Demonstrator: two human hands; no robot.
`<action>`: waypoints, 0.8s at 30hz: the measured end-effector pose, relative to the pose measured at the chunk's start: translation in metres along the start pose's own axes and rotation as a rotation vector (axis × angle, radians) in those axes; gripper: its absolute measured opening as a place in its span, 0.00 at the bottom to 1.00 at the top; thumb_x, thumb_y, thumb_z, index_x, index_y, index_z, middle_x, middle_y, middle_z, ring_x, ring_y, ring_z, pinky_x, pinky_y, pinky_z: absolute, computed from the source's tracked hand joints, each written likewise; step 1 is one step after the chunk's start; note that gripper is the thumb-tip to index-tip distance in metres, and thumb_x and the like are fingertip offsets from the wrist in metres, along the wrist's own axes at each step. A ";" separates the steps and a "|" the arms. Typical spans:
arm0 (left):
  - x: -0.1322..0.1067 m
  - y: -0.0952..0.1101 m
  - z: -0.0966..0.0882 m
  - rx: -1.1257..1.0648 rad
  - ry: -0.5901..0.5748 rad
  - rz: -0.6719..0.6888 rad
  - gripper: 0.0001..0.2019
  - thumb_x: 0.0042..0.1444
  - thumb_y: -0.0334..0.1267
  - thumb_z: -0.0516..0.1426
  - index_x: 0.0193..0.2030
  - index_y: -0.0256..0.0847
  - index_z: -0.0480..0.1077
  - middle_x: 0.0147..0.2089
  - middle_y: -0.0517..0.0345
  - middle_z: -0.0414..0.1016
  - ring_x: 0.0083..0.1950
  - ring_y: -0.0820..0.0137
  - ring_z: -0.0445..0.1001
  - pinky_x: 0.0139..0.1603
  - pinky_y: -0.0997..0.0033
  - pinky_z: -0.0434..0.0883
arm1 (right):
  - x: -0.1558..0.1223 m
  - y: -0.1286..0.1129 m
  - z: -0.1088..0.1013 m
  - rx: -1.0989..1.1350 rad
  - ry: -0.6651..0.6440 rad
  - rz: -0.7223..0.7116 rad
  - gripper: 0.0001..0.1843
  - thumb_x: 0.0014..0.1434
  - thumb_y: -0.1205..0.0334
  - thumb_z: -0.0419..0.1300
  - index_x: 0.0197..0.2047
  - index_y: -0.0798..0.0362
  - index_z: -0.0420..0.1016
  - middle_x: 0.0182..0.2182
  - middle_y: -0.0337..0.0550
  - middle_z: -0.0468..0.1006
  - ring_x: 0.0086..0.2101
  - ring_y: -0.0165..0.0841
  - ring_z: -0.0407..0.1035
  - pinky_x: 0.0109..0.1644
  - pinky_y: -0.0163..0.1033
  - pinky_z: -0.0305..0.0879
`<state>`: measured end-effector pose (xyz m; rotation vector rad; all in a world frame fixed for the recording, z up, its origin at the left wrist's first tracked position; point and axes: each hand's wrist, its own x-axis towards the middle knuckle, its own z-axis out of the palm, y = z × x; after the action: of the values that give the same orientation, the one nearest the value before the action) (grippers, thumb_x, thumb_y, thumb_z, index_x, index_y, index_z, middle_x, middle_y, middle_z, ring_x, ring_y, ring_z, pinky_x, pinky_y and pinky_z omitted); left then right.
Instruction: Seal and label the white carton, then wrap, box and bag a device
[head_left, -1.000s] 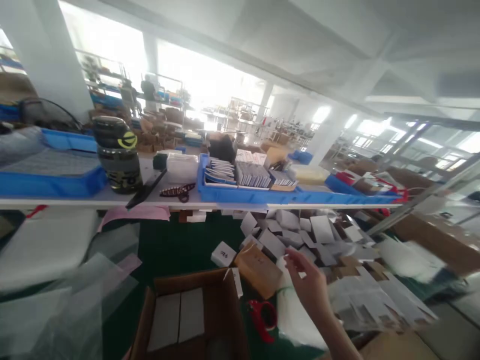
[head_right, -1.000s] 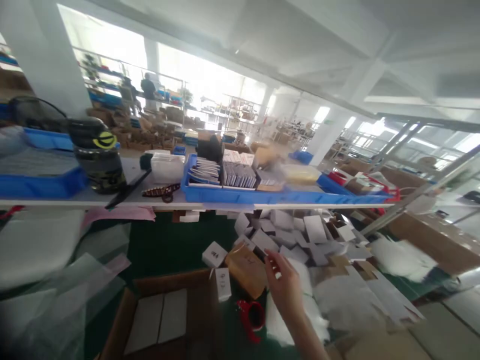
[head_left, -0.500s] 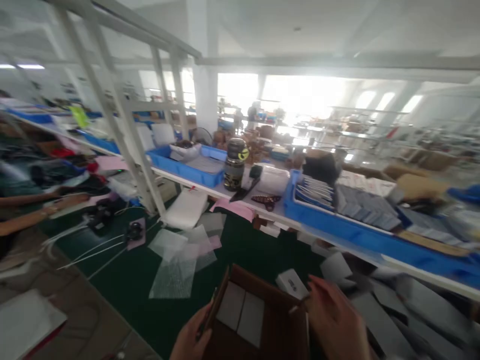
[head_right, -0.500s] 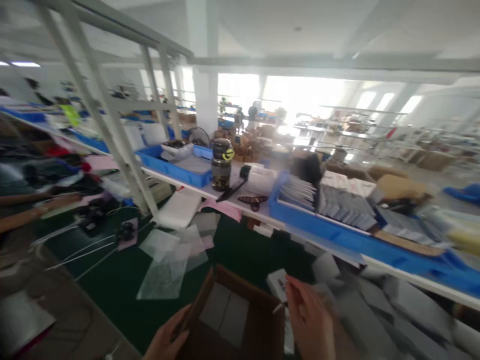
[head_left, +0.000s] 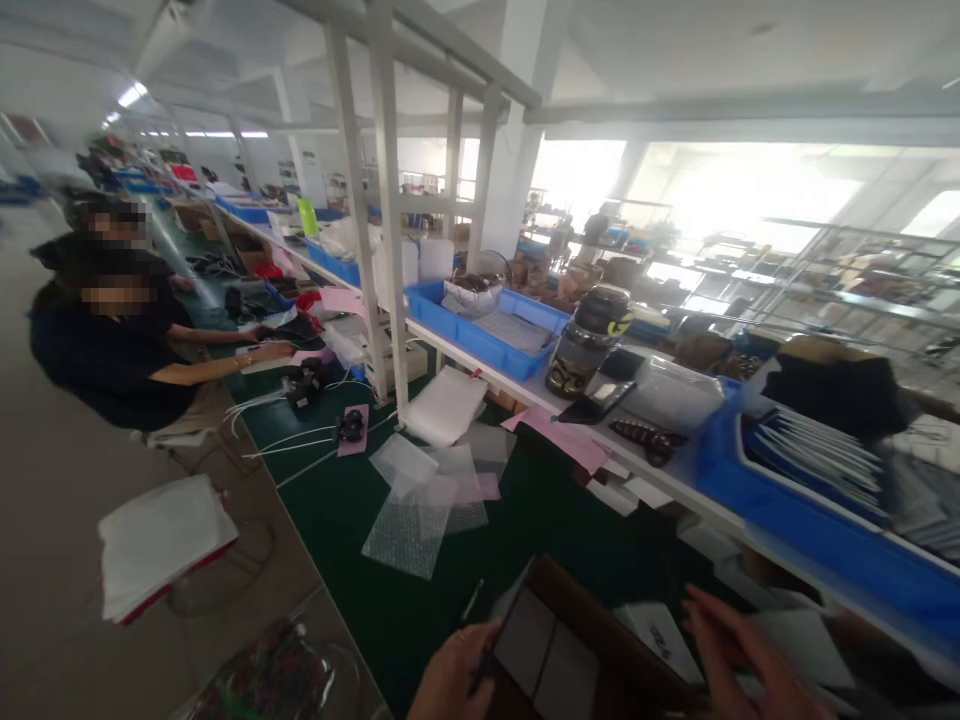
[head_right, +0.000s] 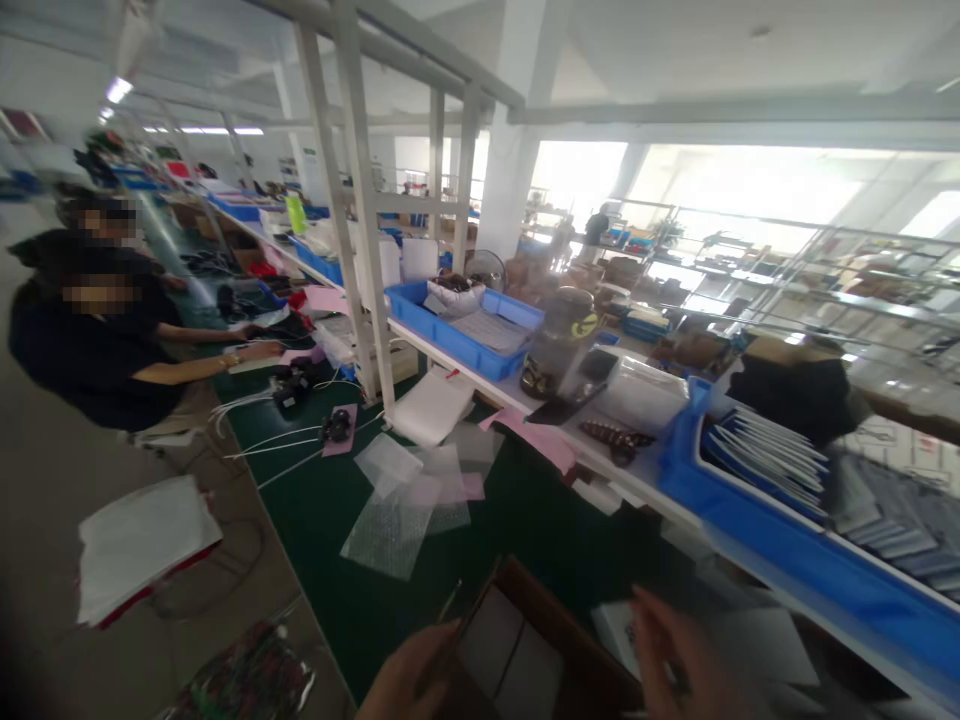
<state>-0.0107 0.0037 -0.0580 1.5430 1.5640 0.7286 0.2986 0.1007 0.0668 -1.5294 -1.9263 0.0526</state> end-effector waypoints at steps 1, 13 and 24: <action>0.001 -0.004 0.001 0.012 0.001 0.017 0.36 0.46 0.25 0.54 0.65 0.46 0.69 0.64 0.54 0.74 0.64 0.60 0.72 0.67 0.65 0.68 | 0.001 -0.004 0.001 -0.014 0.009 -0.007 0.26 0.64 0.37 0.54 0.48 0.49 0.79 0.42 0.47 0.85 0.33 0.38 0.80 0.28 0.34 0.76; 0.019 0.007 -0.019 -0.094 -0.043 0.056 0.29 0.54 0.28 0.53 0.64 0.43 0.69 0.63 0.49 0.74 0.63 0.61 0.73 0.66 0.60 0.70 | 0.005 -0.043 0.014 0.060 0.011 0.250 0.18 0.65 0.50 0.55 0.47 0.51 0.79 0.44 0.50 0.82 0.34 0.36 0.78 0.29 0.34 0.75; 0.043 -0.014 -0.047 -0.151 -0.127 -0.001 0.20 0.70 0.46 0.45 0.45 0.43 0.77 0.45 0.54 0.81 0.48 0.65 0.78 0.51 0.67 0.74 | -0.044 -0.067 0.052 0.123 -0.136 0.141 0.13 0.67 0.55 0.56 0.45 0.49 0.79 0.39 0.44 0.83 0.32 0.32 0.79 0.34 0.31 0.77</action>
<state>-0.0555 0.0511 -0.0521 1.4484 1.3848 0.7166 0.2190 0.0604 0.0340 -1.6113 -1.8786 0.3388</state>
